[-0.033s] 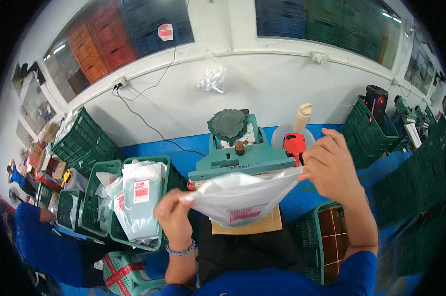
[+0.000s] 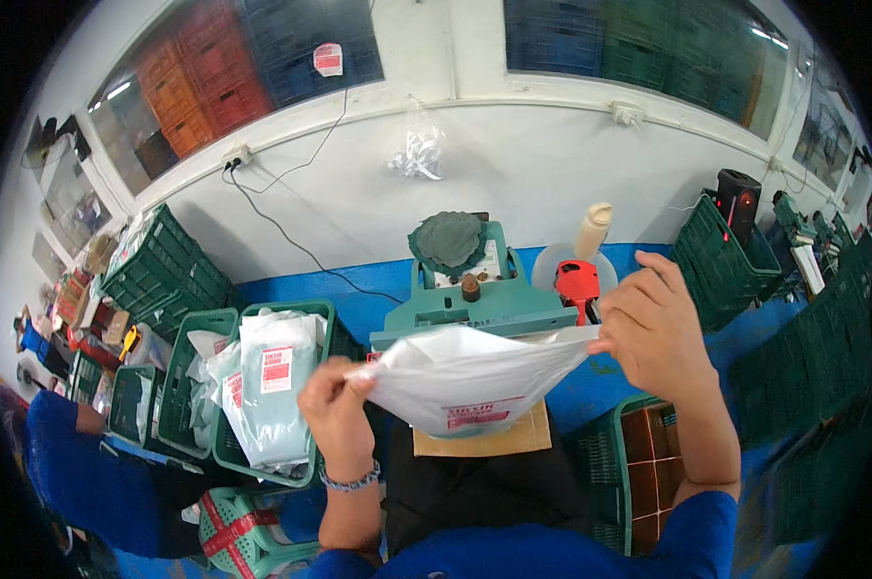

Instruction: The person repeatedly picks white plastic bags from a green crate, places them on a heat-sealing machine, and uses a red handheld heat gun to seal the top edge. Sealed bags are then placed into a second green crate. The process is repeated multiple times throughout the clip.

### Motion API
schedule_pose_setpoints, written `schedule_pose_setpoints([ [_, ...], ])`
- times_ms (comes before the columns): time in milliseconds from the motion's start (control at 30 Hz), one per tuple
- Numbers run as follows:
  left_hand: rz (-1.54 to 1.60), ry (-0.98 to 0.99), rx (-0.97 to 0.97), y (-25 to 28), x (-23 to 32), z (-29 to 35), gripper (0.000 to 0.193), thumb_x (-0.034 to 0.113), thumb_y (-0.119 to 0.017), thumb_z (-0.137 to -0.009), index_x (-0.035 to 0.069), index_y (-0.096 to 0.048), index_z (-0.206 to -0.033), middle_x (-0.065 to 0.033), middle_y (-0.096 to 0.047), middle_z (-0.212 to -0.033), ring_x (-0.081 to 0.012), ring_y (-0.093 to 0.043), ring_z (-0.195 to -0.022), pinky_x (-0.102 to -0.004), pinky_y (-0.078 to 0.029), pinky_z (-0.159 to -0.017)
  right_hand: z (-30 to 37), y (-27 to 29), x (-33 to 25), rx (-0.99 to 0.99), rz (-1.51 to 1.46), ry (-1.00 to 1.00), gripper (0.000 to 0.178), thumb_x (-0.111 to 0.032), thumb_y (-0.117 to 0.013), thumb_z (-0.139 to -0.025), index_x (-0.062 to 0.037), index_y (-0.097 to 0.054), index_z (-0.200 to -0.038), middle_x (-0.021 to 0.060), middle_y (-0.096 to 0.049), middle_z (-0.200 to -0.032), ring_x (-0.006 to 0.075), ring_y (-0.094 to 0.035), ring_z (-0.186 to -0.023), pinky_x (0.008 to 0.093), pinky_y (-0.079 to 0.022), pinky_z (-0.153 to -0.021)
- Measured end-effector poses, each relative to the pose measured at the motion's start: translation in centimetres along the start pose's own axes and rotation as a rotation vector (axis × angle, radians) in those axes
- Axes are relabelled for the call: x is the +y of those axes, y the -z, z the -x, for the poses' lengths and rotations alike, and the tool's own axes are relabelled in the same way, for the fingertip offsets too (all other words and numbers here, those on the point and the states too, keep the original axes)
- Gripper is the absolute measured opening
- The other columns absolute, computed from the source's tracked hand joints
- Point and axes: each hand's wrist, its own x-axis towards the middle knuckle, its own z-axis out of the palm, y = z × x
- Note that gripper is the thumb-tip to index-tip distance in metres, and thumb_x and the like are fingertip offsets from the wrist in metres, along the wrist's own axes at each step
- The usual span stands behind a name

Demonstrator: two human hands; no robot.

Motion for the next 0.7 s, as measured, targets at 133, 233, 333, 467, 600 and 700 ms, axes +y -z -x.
schedule_pose_setpoints([
  [133, 0.315, 0.086, -0.021, -0.7, -1.7, -1.8, 0.014, -0.011, -0.066, -0.073, 0.001, -0.063, -0.079, -0.0005, -0.055, -0.076, -0.0082, -0.049, -0.071, -0.0211, -0.039, -0.066, 0.4, 0.7, -0.3, -0.029, -0.105, 0.011, 0.030, -0.032, -0.073, -0.068, -0.0060, -0.062, -0.078, 0.0027, -0.060, -0.096, 0.0252, -0.053, -0.093, 0.0475, -0.041, -0.093],
  [233, 0.311, 0.126, -0.139, -0.8, -3.4, -1.8, 0.015, -0.011, -0.068, -0.073, 0.003, -0.065, -0.079, -0.0009, -0.058, -0.080, -0.0082, -0.051, -0.072, -0.0223, -0.040, -0.069, 0.5, -0.7, -1.0, -0.132, -0.335, -0.008, 0.029, -0.033, -0.073, -0.072, -0.0073, -0.062, -0.079, 0.0042, -0.060, -0.102, 0.0293, -0.052, -0.094, 0.0457, -0.041, -0.091],
  [333, 0.313, 0.072, -0.135, -0.1, -3.9, -1.5, 0.015, -0.006, -0.069, -0.076, 0.005, -0.060, -0.082, -0.0022, -0.060, -0.084, -0.0101, -0.055, -0.079, -0.0242, -0.043, -0.075, 0.9, -1.7, -1.4, -0.156, -0.490, -0.001, 0.027, -0.031, -0.076, -0.069, -0.0086, -0.065, -0.079, 0.0039, -0.062, -0.106, 0.0293, -0.052, -0.094, 0.0415, -0.042, -0.085],
  [467, 0.263, 0.188, -0.187, 0.8, -2.7, -0.8, 0.017, -0.006, -0.068, -0.078, 0.005, -0.055, -0.081, -0.0051, -0.063, -0.090, -0.0150, -0.060, -0.088, -0.0294, -0.048, -0.082, 0.5, -2.4, 0.0, -0.148, -0.212, -0.115, 0.022, -0.025, -0.073, -0.072, -0.0058, -0.065, -0.077, 0.0036, -0.065, -0.086, 0.0244, -0.056, -0.085, 0.0396, -0.042, -0.074],
  [600, 0.019, 0.069, -0.286, 1.9, -0.9, -0.9, 0.015, -0.006, -0.067, -0.078, 0.004, -0.062, -0.088, -0.0044, -0.065, -0.098, -0.0118, -0.058, -0.092, -0.0273, -0.049, -0.075, 0.9, -2.7, -0.3, -0.200, -0.285, -0.122, 0.026, -0.028, -0.072, -0.073, -0.0049, -0.059, -0.072, 0.0064, -0.060, -0.076, 0.0264, -0.056, -0.075, 0.0378, -0.043, -0.068],
  [700, -0.313, -0.174, -0.432, 2.7, 0.5, -2.5, 0.018, -0.002, -0.068, -0.078, 0.004, -0.063, -0.094, -0.0051, -0.065, -0.101, -0.0168, -0.059, -0.094, -0.0303, -0.048, -0.077, 1.0, -2.8, -1.1, -0.137, -0.303, -0.113, 0.027, -0.026, -0.073, -0.073, -0.0044, -0.057, -0.069, 0.0071, -0.058, -0.071, 0.0272, -0.056, -0.069, 0.0376, -0.043, -0.064],
])
